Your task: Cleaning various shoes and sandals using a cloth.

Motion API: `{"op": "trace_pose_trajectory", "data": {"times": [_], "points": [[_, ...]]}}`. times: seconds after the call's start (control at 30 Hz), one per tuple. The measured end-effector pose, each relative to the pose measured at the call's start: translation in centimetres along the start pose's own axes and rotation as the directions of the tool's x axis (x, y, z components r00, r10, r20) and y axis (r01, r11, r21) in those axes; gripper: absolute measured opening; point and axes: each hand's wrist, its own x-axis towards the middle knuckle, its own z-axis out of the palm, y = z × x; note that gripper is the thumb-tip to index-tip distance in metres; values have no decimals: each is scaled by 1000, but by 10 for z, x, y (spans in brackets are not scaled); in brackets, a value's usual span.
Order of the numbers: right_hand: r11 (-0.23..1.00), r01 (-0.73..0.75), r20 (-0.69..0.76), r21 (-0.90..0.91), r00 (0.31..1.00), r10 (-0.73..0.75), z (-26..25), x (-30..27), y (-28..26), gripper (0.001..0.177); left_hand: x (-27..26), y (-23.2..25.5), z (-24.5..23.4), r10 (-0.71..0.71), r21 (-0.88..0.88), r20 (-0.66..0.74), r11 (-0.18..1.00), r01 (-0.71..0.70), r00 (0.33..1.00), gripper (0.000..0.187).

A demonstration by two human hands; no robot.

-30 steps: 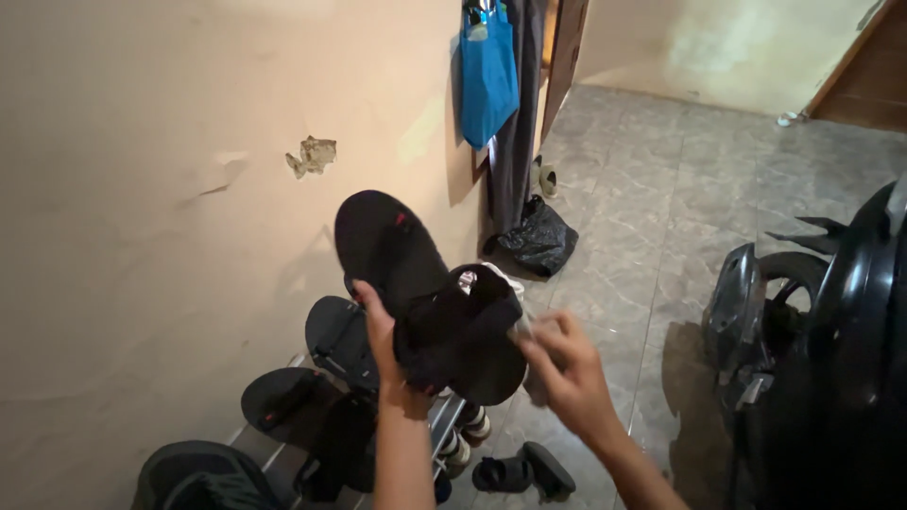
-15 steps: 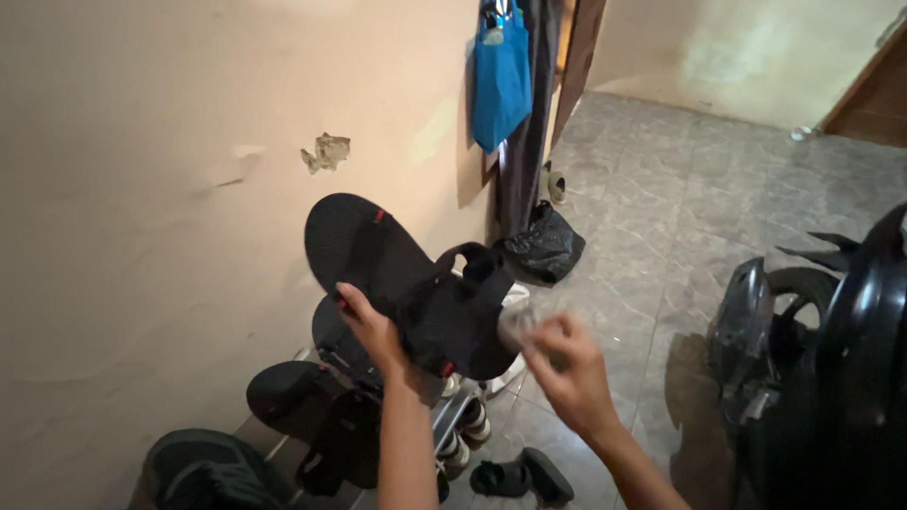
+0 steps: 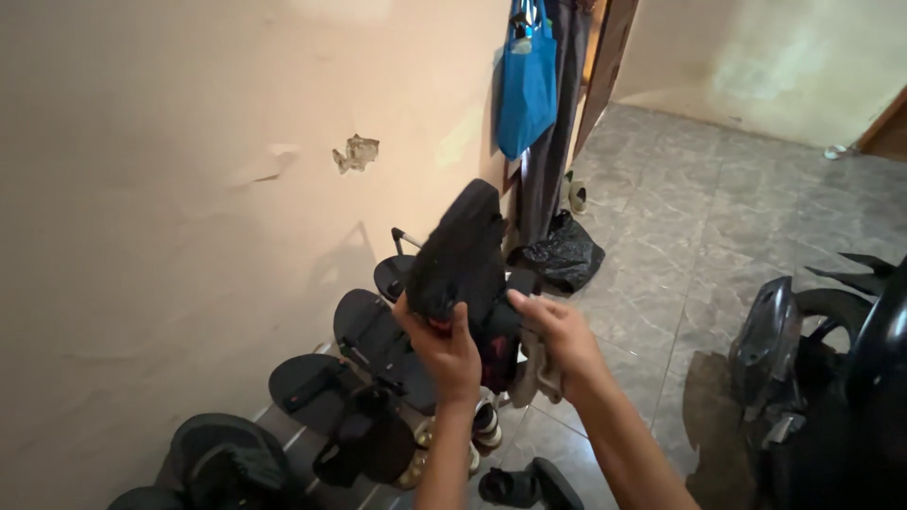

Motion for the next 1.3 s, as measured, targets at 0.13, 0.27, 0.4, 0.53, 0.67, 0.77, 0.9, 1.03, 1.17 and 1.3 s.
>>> {"op": "trace_pose_trajectory", "data": {"times": [0.13,0.27,0.4,0.53,0.67,0.77,0.9,1.03,1.17,1.3], "points": [[862,-249,118,443,969,219,10,-21,-26,35,6,-46,-19,-209,-83,-12,975,207,978,82],[806,-248,292,537,951,98,-13,-5,-2,37,9,-70,-45,-419,-393,508,665,635,753,120],[652,-347,137,674,926,352,59,-67,-86,41,3,-33,-37,-279,-387,757,538,749,591,108],[956,-275,-11,105,961,277,27,-53,-74,41,1,-41,-38,-541,-459,612,352,816,578,100],[714,-4,-122,-700,986,-115,-1,-40,-92,40,16,-38,-39,-492,-532,617,314,786,614,96],[594,406,-18,-694,815,-579,8,-32,-111,35,10,-38,-36,-428,-491,653,388,780,625,97],[1,855,470,-518,286,-835,57,-9,-96,20,-5,-63,-17,-532,-379,603,463,801,594,79],[-244,915,623,-321,10,-782,52,48,-99,19,-10,-57,-14,-498,3,537,808,589,681,63],[-136,749,438,-648,221,-871,36,53,-134,20,-4,-36,-15,-539,-43,537,750,660,649,60],[-48,827,396,-560,216,-892,51,28,-118,6,9,-28,-19,-500,-77,554,765,640,665,62]]}}
